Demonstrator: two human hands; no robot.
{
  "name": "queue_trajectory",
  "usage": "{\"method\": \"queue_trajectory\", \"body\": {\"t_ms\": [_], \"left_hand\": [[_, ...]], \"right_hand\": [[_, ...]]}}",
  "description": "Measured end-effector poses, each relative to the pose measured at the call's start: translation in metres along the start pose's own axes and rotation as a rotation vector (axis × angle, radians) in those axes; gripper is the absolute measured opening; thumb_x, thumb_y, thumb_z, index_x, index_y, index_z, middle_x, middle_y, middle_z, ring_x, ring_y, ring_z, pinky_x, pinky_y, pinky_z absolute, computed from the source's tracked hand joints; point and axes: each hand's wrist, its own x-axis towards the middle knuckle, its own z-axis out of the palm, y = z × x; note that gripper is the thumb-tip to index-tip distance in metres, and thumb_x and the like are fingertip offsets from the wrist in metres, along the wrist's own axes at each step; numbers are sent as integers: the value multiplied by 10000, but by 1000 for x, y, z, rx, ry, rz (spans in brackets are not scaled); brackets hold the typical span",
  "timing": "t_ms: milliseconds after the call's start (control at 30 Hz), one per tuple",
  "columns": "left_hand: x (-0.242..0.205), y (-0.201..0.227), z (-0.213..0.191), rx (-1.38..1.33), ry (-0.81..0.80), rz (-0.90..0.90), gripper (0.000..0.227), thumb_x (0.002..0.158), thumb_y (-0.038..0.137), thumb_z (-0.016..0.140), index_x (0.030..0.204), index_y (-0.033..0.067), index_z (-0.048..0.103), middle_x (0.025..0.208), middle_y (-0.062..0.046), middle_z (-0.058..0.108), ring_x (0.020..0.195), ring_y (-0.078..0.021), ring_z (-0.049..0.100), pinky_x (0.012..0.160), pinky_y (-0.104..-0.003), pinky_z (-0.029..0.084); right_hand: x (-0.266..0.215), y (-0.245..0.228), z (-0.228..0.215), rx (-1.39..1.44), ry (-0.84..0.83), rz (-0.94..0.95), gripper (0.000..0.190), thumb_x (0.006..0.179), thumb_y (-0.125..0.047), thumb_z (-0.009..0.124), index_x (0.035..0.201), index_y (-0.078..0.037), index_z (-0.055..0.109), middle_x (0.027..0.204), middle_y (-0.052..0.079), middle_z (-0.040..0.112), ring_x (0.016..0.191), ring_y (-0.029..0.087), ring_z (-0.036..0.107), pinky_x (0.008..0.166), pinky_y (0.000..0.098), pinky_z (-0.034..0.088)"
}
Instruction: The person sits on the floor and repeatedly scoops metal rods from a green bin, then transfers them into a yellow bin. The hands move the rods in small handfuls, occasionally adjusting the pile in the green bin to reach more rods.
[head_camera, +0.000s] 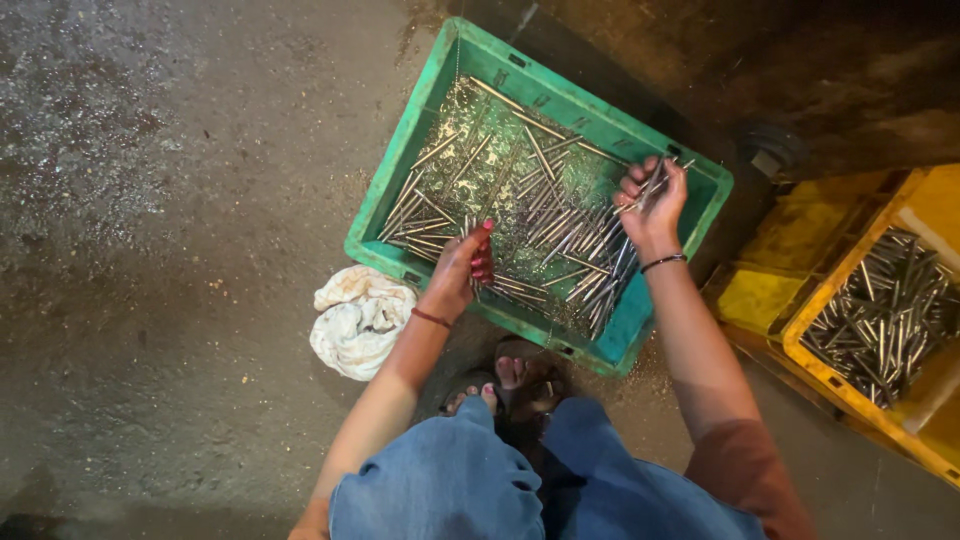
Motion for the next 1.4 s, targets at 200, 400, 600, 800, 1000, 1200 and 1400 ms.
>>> {"method": "queue_trajectory", "body": {"t_ms": [200, 400, 600, 800, 1000, 1200, 1400], "left_hand": [[18, 12, -1, 424, -8, 189, 378, 920, 395, 779, 760, 141, 549, 612, 60, 420, 516, -96, 359, 481, -300, 262], [67, 59, 41, 1447, 170, 563, 292, 835, 380, 779, 935, 106, 751, 800, -172, 733, 763, -367, 711, 681, -453, 549], [112, 87, 71, 1895, 252, 526, 214, 890, 288, 668, 1033, 133, 704, 889, -177, 743, 831, -385, 738, 698, -504, 600], [175, 56, 64, 2081, 199, 656, 179, 957, 164, 570, 1075, 188, 703, 871, -141, 754, 809, -343, 753, 655, -470, 595], [182, 43, 50, 2219, -75, 736, 156, 897, 285, 615, 944, 180, 721, 865, -105, 747, 815, -304, 749, 671, -440, 581], [135, 34, 27, 2214, -250, 736, 155, 937, 284, 614, 997, 171, 702, 772, -111, 732, 734, -320, 747, 611, -453, 581], [102, 38, -1, 2227, -231, 876, 189, 933, 190, 550, 1057, 197, 693, 690, -91, 717, 626, -300, 731, 535, -445, 568]], "right_hand": [[5, -26, 42, -1172, 43, -601, 305, 910, -358, 820, 964, -100, 666, 798, 123, 718, 688, 260, 723, 658, 449, 599], [11, -39, 68, -1897, -42, -319, 261, 907, -295, 710, 1065, -87, 713, 853, 254, 728, 784, 449, 703, 670, 563, 564], [5, -13, 13, -1268, -179, -124, 283, 946, -342, 693, 1002, -65, 683, 766, 108, 627, 640, 252, 581, 565, 396, 468], [-37, -6, -13, 238, -332, 373, 285, 892, -336, 674, 877, -63, 592, 587, -21, 466, 406, 61, 388, 359, 221, 331], [-30, -49, 35, -336, -35, 94, 346, 908, -326, 801, 926, -85, 553, 640, -36, 512, 476, 91, 458, 397, 273, 348], [2, -68, 112, -1245, -138, -408, 297, 915, -364, 773, 1063, -111, 728, 810, 141, 735, 682, 295, 718, 660, 431, 571], [10, -67, 157, -1855, -439, -367, 229, 869, -273, 706, 1082, -190, 727, 860, 185, 733, 824, 386, 730, 710, 526, 587]]}}
